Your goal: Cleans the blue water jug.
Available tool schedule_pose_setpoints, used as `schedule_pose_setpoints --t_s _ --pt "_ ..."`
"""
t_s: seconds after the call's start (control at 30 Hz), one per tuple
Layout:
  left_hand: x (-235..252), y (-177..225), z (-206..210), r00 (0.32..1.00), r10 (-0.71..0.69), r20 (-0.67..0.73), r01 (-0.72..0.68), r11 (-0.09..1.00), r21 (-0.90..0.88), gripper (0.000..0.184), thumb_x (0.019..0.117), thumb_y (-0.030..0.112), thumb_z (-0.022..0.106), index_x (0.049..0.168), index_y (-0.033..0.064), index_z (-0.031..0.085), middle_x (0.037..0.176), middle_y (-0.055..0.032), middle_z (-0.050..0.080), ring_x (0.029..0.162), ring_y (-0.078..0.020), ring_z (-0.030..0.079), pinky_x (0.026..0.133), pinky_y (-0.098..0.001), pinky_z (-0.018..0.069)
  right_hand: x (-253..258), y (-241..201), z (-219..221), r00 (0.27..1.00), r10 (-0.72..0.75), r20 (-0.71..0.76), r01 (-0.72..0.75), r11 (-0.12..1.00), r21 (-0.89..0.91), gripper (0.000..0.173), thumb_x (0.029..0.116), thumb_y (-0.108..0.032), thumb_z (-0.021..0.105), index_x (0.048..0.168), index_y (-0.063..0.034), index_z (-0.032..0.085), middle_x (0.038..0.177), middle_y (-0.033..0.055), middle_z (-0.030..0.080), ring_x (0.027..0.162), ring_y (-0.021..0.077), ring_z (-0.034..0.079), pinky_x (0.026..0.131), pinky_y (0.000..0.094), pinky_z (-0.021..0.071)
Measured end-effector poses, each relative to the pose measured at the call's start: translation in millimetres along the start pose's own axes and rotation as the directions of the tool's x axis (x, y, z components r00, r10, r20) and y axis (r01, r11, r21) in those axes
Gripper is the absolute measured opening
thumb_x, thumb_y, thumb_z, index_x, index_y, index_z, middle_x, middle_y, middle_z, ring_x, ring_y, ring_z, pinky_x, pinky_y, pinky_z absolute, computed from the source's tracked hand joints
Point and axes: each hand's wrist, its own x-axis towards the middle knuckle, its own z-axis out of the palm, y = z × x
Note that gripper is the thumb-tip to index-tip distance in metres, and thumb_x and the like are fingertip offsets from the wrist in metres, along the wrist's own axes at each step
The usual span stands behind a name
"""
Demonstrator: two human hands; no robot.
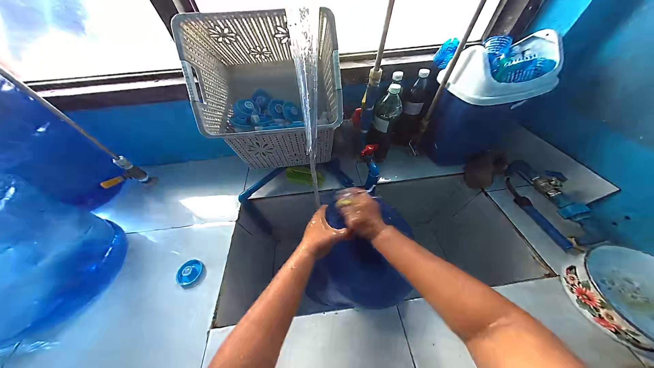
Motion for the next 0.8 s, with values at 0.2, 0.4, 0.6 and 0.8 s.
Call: schedule_pose_setpoints --t_s 0.2,0.4,0.6,0.8 --pt "-29 -12 2 0.989 -0.048 -0.137 0.039 0.997 -0.067 0.103 0.0694 0.032 0.088 0.153 0.0015 0.036 0.147 -0.0209 0.050 0.134 -0.0262 0.052 0.113 -0.0422 0.0433 35 6 -25 0.951 0.276 0.137 -0.266 0.960 -0.088 0.035 0.1087 -0.017 0.047 0.124 0.0067 0.066 0.130 0.0298 0.063 0.125 0.0455 0.059 0.106 0.0629 0.0449" --pt "-40 -21 13 0.967 -0.025 -0.254 -0.013 0.989 -0.148 0.105 0.0683 0.029 0.089 0.153 -0.0017 0.035 0.146 -0.0231 0.050 0.133 -0.0269 0.052 0.112 -0.0411 0.0435 15 -42 3 0.984 -0.137 0.117 0.129 0.989 0.077 0.027 0.0983 -0.005 0.053 0.114 0.0039 0.074 0.122 0.0225 0.070 0.123 0.0361 0.063 0.108 0.0524 0.0466" --pt "-30 -9 -7 0.950 -0.061 -0.306 0.039 0.996 -0.078 0.067 0.0808 0.041 0.079 0.116 -0.0120 0.057 0.106 -0.0243 0.064 0.096 -0.0298 0.065 0.087 -0.0469 0.0543 -26 -20 13 0.998 0.045 -0.044 -0.049 0.996 -0.080 0.040 0.1014 -0.013 0.051 0.134 0.0086 0.062 0.145 0.0259 0.056 0.140 0.0383 0.050 0.118 0.0521 0.0385" --pt "31 -9 -68 0.979 -0.004 0.203 -0.016 0.996 0.093 0.087 0.0744 0.019 0.088 0.148 0.0015 0.045 0.127 -0.0220 0.064 0.114 -0.0289 0.066 0.100 -0.0468 0.0544 -75 -1 -4 0.963 -0.270 0.024 0.270 0.963 0.005 0.036 0.1020 -0.016 0.049 0.124 0.0021 0.071 0.138 0.0178 0.065 0.136 0.0351 0.056 0.117 0.0506 0.0419"
